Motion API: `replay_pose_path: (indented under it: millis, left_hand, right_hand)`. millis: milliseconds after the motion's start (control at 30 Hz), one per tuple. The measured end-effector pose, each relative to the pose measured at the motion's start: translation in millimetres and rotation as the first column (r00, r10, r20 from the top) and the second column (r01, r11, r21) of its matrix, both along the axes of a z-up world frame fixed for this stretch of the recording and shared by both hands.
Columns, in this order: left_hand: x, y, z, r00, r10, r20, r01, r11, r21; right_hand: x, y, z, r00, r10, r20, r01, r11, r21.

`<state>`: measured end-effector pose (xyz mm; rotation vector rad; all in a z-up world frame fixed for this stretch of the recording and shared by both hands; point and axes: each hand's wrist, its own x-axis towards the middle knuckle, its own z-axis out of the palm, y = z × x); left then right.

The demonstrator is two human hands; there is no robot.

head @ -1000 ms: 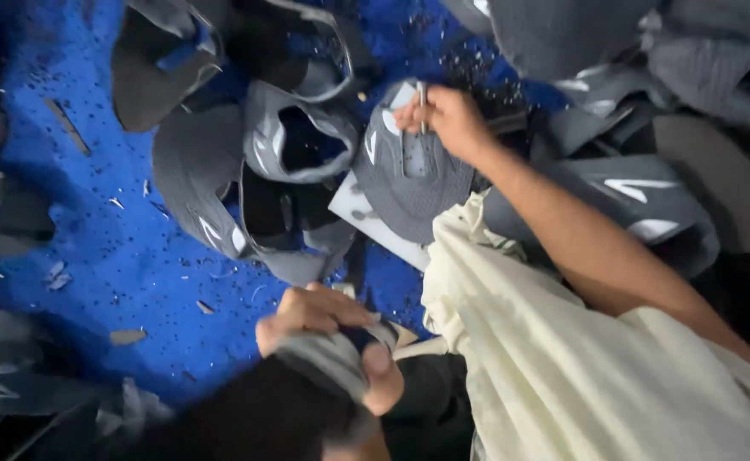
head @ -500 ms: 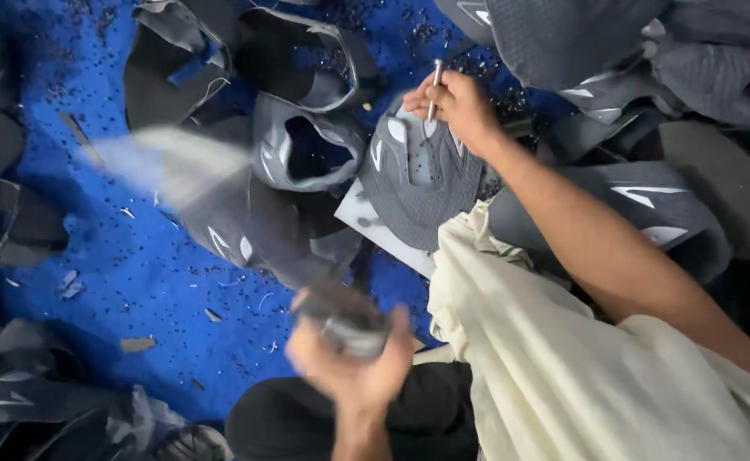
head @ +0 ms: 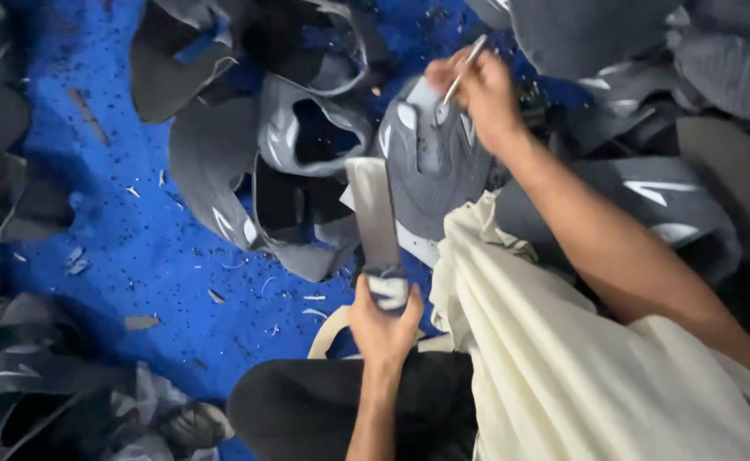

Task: Punching holes into shoe upper components using a hand punch tool and a metal template.

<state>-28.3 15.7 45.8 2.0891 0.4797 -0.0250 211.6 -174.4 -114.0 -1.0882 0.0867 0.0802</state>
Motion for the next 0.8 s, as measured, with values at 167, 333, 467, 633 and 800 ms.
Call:
replay_pose_path:
  millis: [167, 333, 467, 633, 800]
  left_hand:
    - [-18.6, 9.9, 33.2, 0.993, 0.083, 0.085, -0.073, 0.991, -0.109]
    - [-23.4, 48.3, 86.2, 0.909, -0.082, 0.408, 0.146, 0.981, -0.129]
    - [-16.4, 79.1, 86.3, 0.584, -0.189, 0.790, 0.666, 0.667, -0.333]
    - [9.2, 14.5, -6.3, 0.985, -0.098, 0.140, 0.120, 0.980, -0.157]
    - [-12.4, 15.1, 3.7, 0.999, 0.004, -0.042, -0.002, 0.999, 0.033]
  right_hand:
    - [-32.9, 35.7, -1.4, 0.888, 0.456, -0.053, -0.457, 0.866, -0.204]
    - [-37.3, 45.8, -7.5, 0.873, 0.487, -0.023, -0.474, 0.837, -0.274]
    - [-43.8, 48.0, 8.5, 0.903, 0.425, 0.060, -0.358, 0.824, -0.439]
    - [-55.7, 41.0, 35.9, 0.836, 0.464, 0.295, -0.175, 0.733, -0.658]
    - [-32.9, 38.1, -17.1, 0.910, 0.362, 0.201, -0.264, 0.881, -0.392]
